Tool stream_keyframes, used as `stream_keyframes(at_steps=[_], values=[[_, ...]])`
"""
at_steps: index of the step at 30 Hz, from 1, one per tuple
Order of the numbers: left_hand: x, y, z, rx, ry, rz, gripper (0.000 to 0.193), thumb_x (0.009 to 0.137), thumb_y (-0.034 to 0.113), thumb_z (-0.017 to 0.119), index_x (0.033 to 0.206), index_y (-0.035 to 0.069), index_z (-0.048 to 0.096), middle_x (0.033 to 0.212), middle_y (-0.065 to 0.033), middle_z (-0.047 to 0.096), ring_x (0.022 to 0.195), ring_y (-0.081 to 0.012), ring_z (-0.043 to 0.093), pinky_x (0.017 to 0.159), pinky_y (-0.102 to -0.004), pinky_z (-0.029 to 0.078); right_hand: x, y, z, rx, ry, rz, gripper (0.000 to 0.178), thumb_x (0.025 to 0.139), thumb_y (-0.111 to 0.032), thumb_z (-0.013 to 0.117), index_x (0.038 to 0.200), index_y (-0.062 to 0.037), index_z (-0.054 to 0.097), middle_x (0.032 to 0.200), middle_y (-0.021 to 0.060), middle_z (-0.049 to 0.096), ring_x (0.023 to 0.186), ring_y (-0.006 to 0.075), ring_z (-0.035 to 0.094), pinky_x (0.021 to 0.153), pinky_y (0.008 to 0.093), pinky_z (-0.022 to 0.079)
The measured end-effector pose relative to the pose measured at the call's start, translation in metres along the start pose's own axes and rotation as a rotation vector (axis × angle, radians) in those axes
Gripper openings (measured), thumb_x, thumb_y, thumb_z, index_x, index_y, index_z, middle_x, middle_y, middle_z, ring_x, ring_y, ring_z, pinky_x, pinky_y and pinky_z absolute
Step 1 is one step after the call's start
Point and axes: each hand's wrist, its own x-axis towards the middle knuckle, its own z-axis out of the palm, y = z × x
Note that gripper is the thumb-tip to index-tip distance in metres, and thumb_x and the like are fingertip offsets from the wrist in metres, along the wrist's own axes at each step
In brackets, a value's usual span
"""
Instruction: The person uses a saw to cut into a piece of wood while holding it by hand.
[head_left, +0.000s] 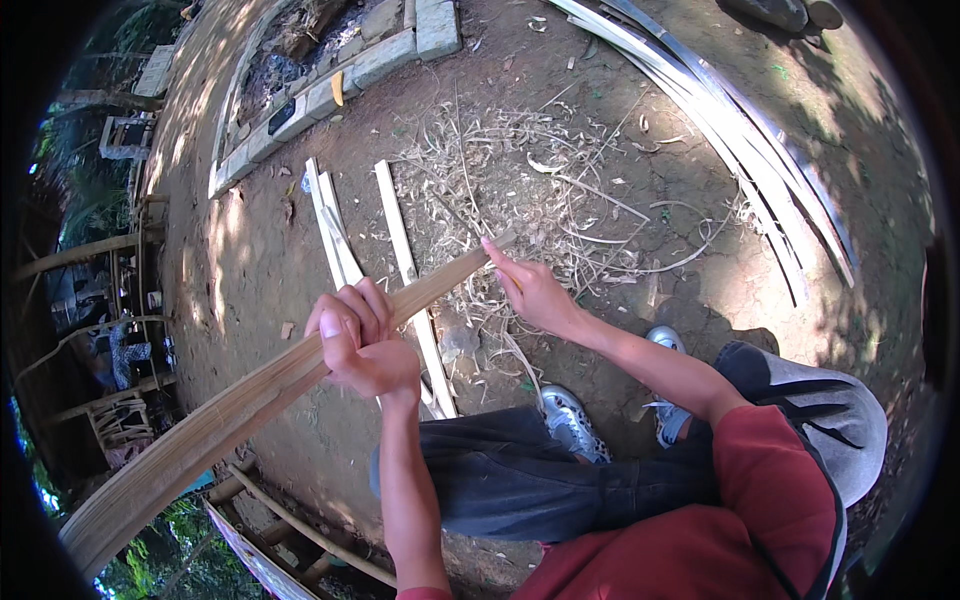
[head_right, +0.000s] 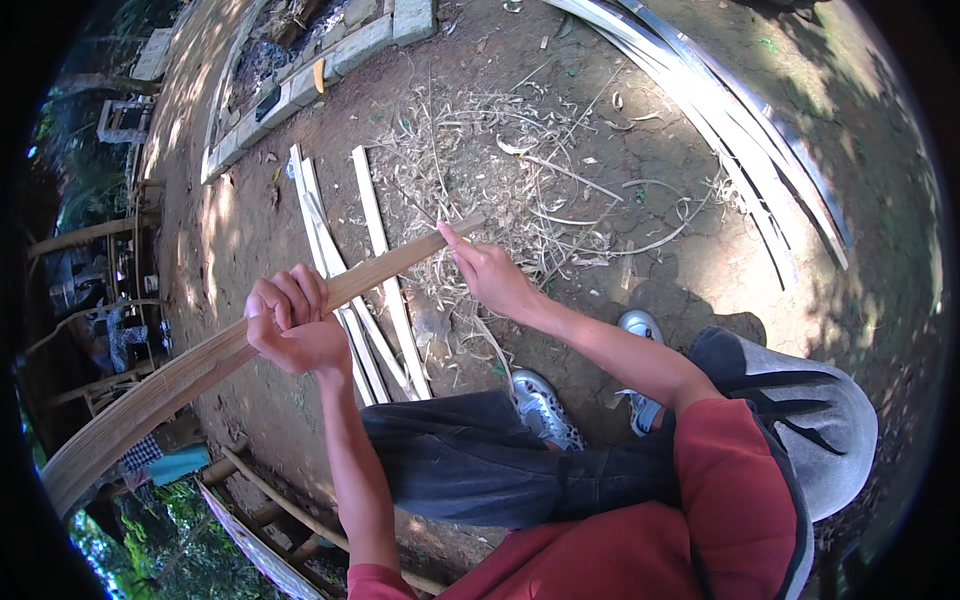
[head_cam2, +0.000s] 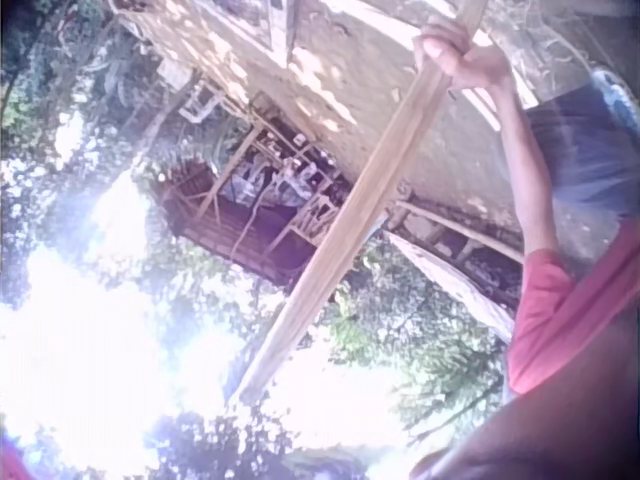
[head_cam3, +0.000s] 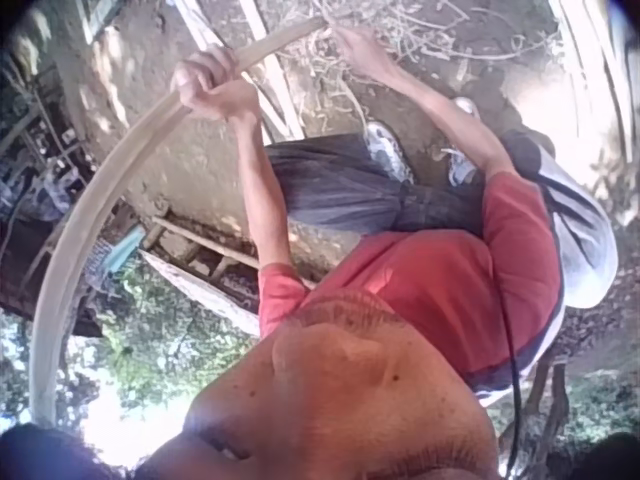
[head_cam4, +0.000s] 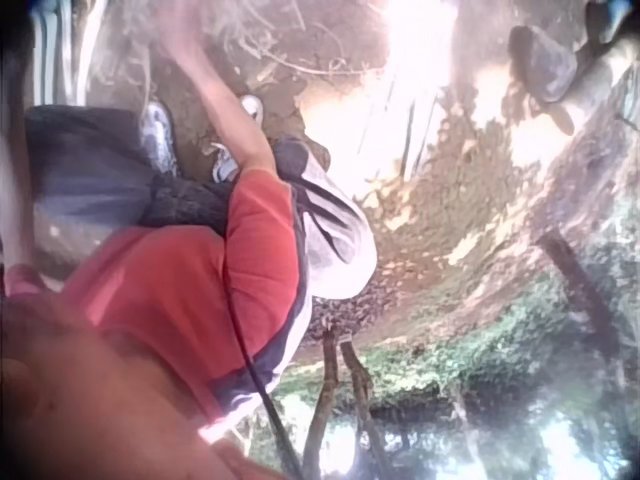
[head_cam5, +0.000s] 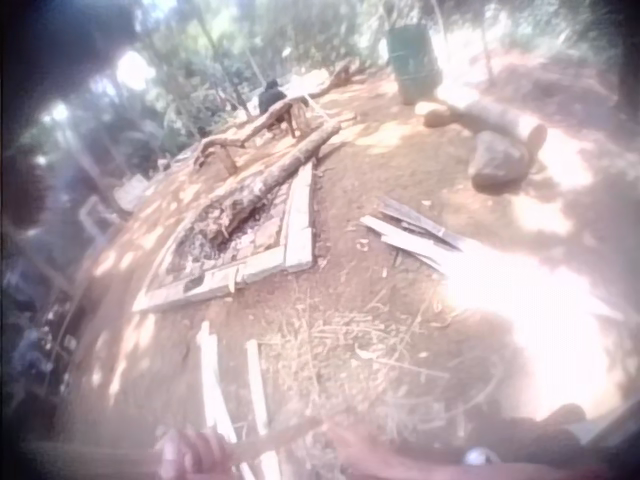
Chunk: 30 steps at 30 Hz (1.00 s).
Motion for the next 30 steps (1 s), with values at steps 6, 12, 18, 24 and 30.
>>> stream_keyframes(at_steps=[6,12,18,24,30], values=[[0.002,0.000,0.001,-0.009,-0.025,0.038,0.041,0.094,0.035,0.043,0.062,0.016,0.025,0.050,0.0030,0.022,0.044,-0.0075,0.019,0.042,-0.0251,0.017,-0.013,0.032,-0.001,-0.063,-0.167,0.351,0.058,0.094,0.001,0.052,0.149,0.0014,0.035,0.056,0.0164,0.055,0.040,0.0241,0.051,0.042,0.0420,0.046],[0.004,-0.003,-0.001,-0.026,0.031,0.016,0.041,0.094,0.036,0.042,0.063,0.016,0.025,0.051,0.0031,0.021,0.045,-0.0075,0.019,0.041,-0.0250,0.017,-0.023,0.035,0.003,-0.079,-0.098,0.265,0.060,0.095,-0.001,0.051,0.152,-0.0109,0.035,0.056,0.0160,0.058,0.042,0.0262,0.055,0.043,0.0424,0.045],[-0.002,-0.004,-0.011,-0.004,0.022,0.015,0.042,0.095,0.037,0.042,0.064,0.014,0.025,0.051,0.0025,0.022,0.044,-0.0079,0.020,0.041,-0.0255,0.018,-0.006,0.004,0.003,0.027,-0.078,0.154,0.060,0.095,0.001,0.050,0.152,-0.0092,0.034,0.054,0.0118,0.056,0.044,0.0209,0.054,0.041,0.0412,0.047],[0.001,-0.003,-0.007,-0.005,0.024,0.002,0.042,0.094,0.037,0.043,0.064,0.014,0.025,0.052,0.0025,0.022,0.044,-0.0080,0.021,0.042,-0.0253,0.018,-0.025,0.055,0.001,-0.198,-0.274,0.431,0.061,0.094,0.001,0.048,0.152,-0.0114,0.036,0.062,0.0166,0.058,0.047,0.0216,0.056,0.039,0.0410,0.044],[0.001,-0.004,-0.004,-0.008,0.066,0.023,0.041,0.094,0.036,0.043,0.064,0.015,0.025,0.052,0.0025,0.022,0.045,-0.0078,0.020,0.041,-0.0254,0.017,-0.010,0.024,0.008,-0.120,-0.003,-0.120,0.056,0.097,-0.002,0.047,0.152,-0.0030,0.032,0.048,0.0089,0.053,0.037,0.0201,0.049,0.038,0.0394,0.042]])
